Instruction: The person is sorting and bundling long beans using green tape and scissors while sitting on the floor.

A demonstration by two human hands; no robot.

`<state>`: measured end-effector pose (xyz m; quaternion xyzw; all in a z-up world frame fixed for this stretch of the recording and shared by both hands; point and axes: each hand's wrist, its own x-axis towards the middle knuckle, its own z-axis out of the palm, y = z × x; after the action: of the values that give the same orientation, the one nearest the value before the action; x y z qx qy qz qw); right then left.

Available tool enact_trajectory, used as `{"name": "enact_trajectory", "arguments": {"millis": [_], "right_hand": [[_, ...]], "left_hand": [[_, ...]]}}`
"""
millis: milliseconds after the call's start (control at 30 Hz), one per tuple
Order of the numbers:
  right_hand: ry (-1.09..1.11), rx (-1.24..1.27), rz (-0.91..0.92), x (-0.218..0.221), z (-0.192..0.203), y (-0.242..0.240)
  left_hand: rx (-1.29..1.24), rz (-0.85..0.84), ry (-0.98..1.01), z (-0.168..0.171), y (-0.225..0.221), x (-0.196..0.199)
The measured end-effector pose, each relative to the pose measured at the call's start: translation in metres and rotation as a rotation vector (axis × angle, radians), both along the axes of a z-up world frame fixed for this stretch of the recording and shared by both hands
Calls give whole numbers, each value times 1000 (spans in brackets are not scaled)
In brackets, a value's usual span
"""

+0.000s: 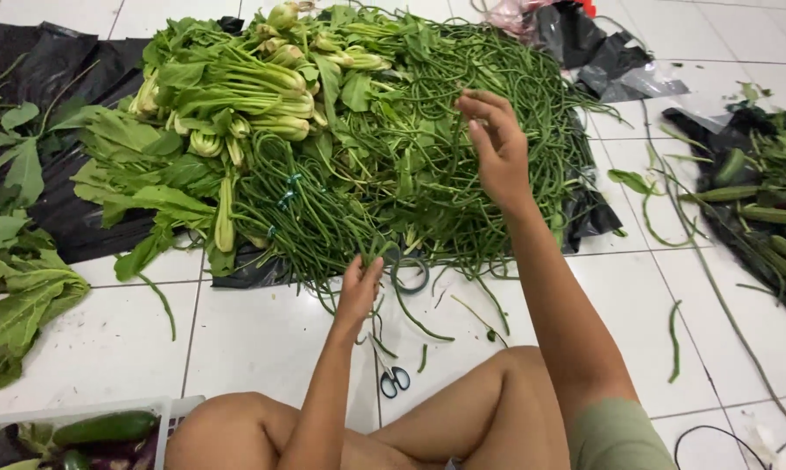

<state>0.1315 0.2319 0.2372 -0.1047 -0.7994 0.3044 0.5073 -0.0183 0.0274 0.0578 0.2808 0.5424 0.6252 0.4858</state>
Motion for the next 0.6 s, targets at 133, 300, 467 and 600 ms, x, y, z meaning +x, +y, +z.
{"name": "enact_trajectory", "arguments": {"millis": [133,300,467,600], "right_hand": [[83,-30,39,11,57,-58],[138,-28,142,33,81,-113],[228,-49,360,55,81,-143],[264,-78,535,75,82,-164]], "left_hand": [[-79,26,-28,-2,-6,-4],[134,7,175,20,-23,-10],[193,137,24,18,-24,-4],[232,220,18,25,-29,-4]]}}
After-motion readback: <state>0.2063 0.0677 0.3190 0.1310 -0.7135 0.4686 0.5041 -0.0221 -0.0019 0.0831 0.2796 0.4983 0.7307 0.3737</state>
